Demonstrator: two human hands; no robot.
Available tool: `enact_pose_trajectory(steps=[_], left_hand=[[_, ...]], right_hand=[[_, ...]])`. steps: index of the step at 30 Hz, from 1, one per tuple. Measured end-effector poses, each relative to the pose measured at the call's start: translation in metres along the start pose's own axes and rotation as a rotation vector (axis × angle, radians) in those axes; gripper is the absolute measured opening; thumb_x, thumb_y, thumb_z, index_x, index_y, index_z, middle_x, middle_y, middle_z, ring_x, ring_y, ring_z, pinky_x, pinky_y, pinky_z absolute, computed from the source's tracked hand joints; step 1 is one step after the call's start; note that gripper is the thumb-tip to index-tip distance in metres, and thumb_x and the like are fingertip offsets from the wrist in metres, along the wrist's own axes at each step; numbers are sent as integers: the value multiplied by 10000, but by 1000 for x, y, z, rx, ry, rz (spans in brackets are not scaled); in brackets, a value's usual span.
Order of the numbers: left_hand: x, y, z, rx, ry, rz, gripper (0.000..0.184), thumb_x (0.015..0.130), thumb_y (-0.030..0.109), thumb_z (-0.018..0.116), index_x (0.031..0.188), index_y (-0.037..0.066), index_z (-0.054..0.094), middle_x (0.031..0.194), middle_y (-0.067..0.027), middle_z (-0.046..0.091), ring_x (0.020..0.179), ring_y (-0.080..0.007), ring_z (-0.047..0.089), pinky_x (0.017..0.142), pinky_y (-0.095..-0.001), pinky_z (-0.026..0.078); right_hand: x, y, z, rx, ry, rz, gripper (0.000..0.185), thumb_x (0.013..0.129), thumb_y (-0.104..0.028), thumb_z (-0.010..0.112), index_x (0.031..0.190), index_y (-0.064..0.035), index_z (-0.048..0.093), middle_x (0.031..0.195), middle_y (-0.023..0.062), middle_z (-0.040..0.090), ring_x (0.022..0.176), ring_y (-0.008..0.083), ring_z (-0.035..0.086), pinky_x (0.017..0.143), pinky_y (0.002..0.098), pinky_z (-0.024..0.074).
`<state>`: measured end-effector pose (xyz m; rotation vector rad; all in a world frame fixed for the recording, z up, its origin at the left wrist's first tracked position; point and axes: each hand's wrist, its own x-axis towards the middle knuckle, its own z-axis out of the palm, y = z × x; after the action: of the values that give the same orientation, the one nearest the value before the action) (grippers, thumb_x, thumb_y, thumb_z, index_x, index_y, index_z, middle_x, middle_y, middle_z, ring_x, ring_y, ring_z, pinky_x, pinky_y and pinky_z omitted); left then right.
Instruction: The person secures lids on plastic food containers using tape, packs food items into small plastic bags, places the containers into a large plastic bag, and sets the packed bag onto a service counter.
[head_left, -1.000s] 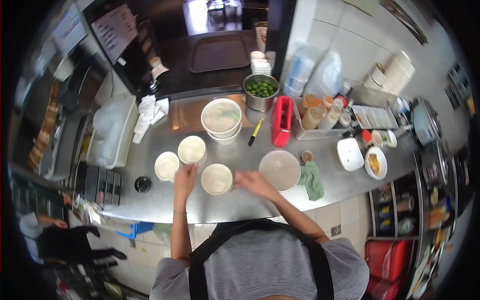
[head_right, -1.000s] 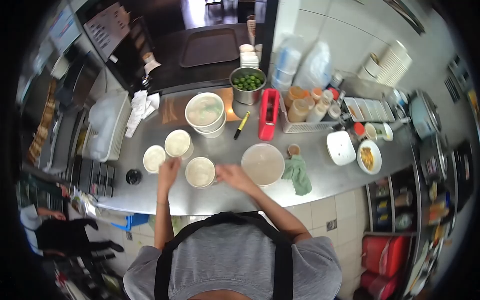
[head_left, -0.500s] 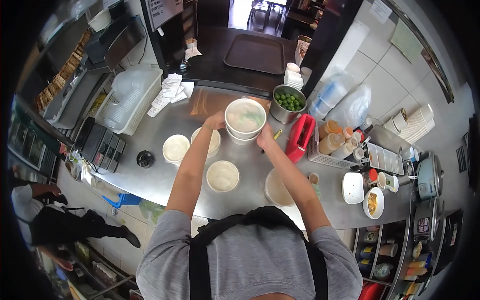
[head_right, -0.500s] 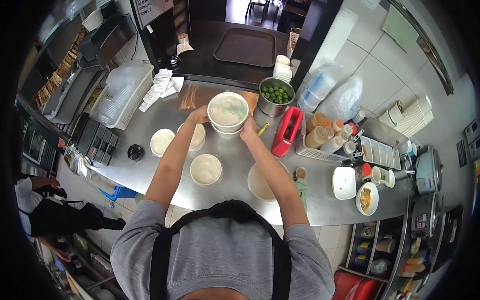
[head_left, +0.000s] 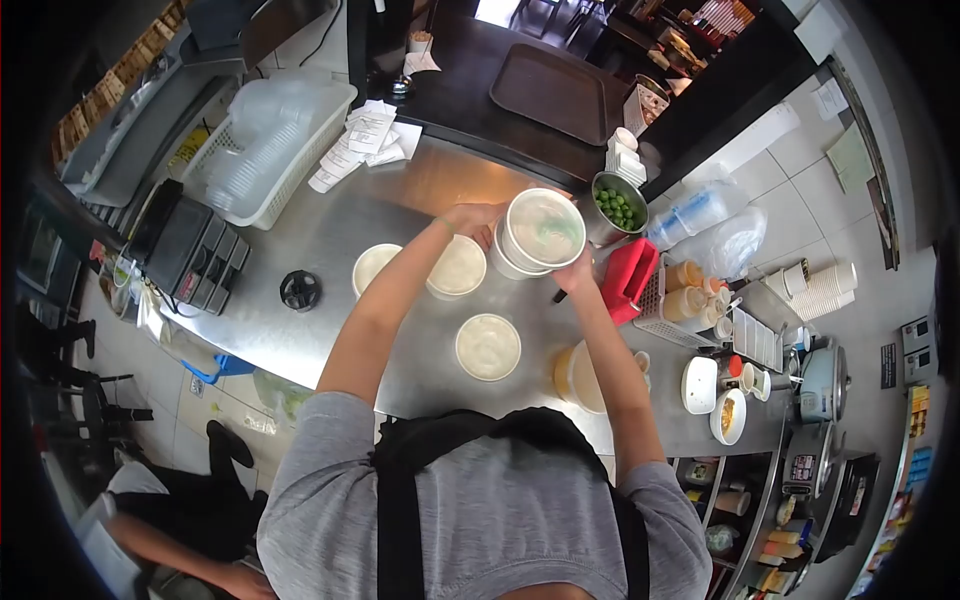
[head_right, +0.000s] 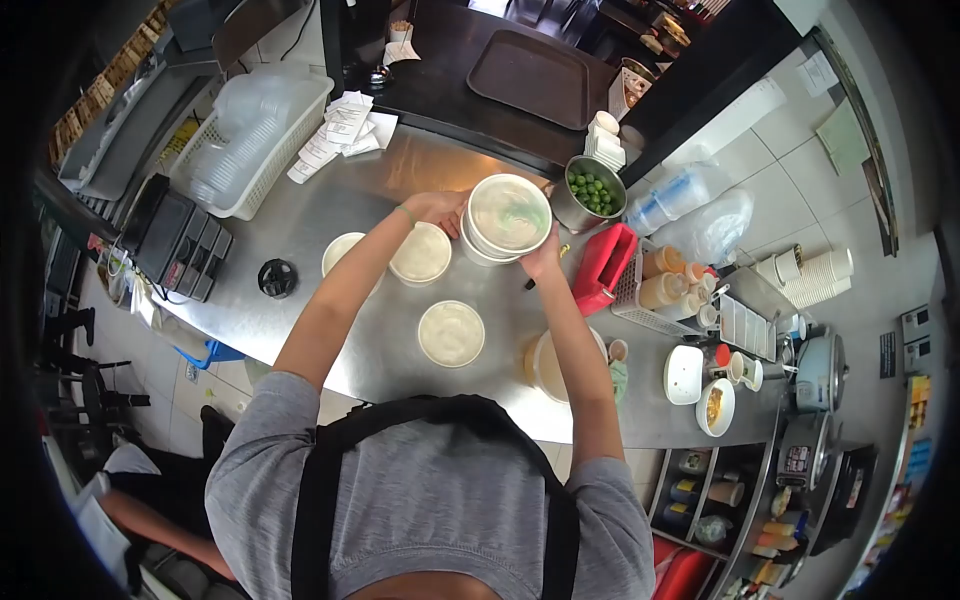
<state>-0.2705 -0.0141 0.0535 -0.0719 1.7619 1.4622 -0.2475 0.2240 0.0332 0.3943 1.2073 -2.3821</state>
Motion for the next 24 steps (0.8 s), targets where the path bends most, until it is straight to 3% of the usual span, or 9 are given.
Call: enact_pose_trajectory(steps=[1,3,5,8,10,16,21,22,24], left_hand=[[4,-3,-8,-7,-4,5,793,833,653,346,1231,-27,431,1060,-168,566,887,-268,581,774,-354,478],[17,-16,-30,134,560,399,777,835,648,344,1245,-3,453,1089,-191,574,978,-293,567,825,-370,456],[-51,-7,-36,490,887,665,668,867,555,391,1266,21,442,1173,-206,544,1096,-309,519,884,-368,424],[-147,-17,-43,479,801,687,534,891,394,449,1280,29,421,1241,-193,495,1150,-320,476,936,-360,386],[-170,-47,-35,531,898,702,463,878,301,487,1241,17,447,1191,-199,520,1102,-348,491,908,-394,400],[-151,-114,-29,650,1044,860,329,833,92,542,1144,-13,523,1060,-215,583,952,-346,575,817,-401,453],[-175,-74,-23,72,1141,668,170,817,95,577,933,-19,627,800,-155,642,580,-286,611,572,-348,487],[-181,-64,-25,85,1134,685,170,817,95,577,933,-19,627,800,-155,642,580,-286,611,572,-348,487],[-193,-53,-26,569,1319,291,161,821,158,592,873,15,644,784,-123,634,662,-267,609,675,-374,471]], right_hand=[[5,2,-3,66,29,-39,625,909,-551,129,1285,-149,424,1333,56,429,1244,264,369,1016,468,270],[-2,6,-8,41,18,-114,576,922,-516,183,1345,-153,329,1373,73,363,1238,266,374,1017,486,263],[-22,11,-1,23,439,-187,431,915,-358,327,1261,-116,413,1278,65,435,1192,292,420,986,495,312],[-32,38,-25,99,340,100,394,906,-306,397,1244,-108,361,1227,102,425,1151,337,450,959,512,342],[-72,51,25,-186,128,22,344,911,-224,412,1211,-81,324,1220,135,413,1056,354,520,894,487,414],[-28,39,15,-375,183,-85,403,925,-80,349,1313,-108,241,1145,99,511,852,238,621,750,357,488],[-19,7,1,-455,182,-147,503,901,-93,419,1366,-90,228,1204,103,509,878,205,615,778,337,464],[-29,2,1,-559,228,-249,463,895,-122,459,1330,-80,309,1195,102,523,907,196,604,811,338,442],[-61,-11,3,-655,279,-359,428,888,-151,500,1294,-71,390,1186,100,537,936,188,592,844,339,421]])
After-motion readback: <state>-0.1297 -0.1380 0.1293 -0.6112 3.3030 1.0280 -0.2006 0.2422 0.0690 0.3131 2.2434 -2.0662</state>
